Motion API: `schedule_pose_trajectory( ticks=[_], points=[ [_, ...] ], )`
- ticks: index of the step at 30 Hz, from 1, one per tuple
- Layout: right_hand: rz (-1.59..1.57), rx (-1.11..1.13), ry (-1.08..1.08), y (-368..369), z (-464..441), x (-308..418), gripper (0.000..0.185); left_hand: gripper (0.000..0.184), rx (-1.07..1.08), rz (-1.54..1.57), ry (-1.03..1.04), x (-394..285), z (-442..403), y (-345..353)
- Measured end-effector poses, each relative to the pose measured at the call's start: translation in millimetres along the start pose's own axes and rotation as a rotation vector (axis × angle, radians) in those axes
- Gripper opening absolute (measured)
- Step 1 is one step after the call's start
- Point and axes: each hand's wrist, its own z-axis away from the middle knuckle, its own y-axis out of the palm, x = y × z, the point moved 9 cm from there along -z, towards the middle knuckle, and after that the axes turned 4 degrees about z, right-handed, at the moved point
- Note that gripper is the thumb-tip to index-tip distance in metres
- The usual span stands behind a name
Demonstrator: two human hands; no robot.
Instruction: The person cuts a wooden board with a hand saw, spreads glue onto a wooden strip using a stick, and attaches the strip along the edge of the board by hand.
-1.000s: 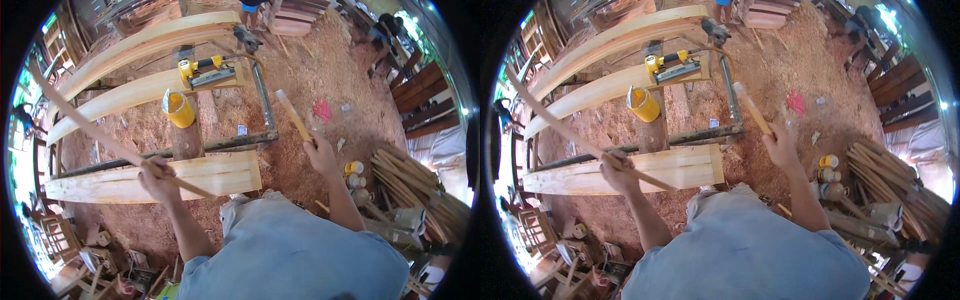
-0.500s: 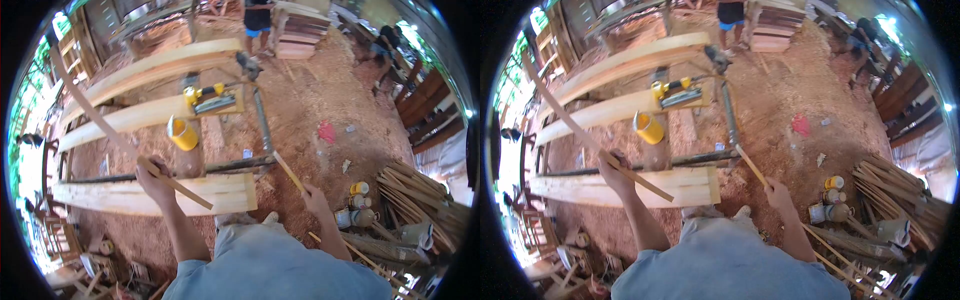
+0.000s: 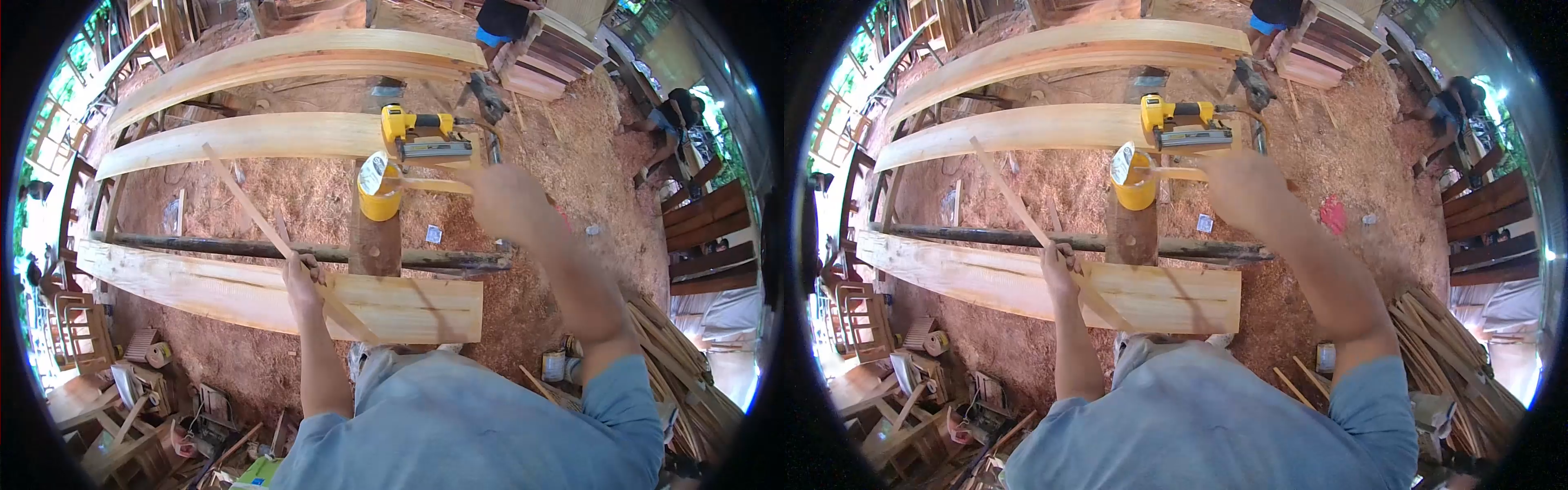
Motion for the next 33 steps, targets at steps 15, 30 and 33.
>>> schedule_pose_trajectory(
  ticks=[15,30,33],
  points=[
    [-0.124,0.227,0.219,26,-17,-13,0.034,0.023,-0.025,0.196,-0.015,11,-16,-2],
    [-0.425,-0.005,0.366,63,74,-46,0.033,0.029,-0.010,-0.012,0.099,17,-31,20],
    [-0.221,0.214,0.264,45,31,-19,0.029,0.028,0.047,-0.065,0.108,22,-35,28]
  ],
)
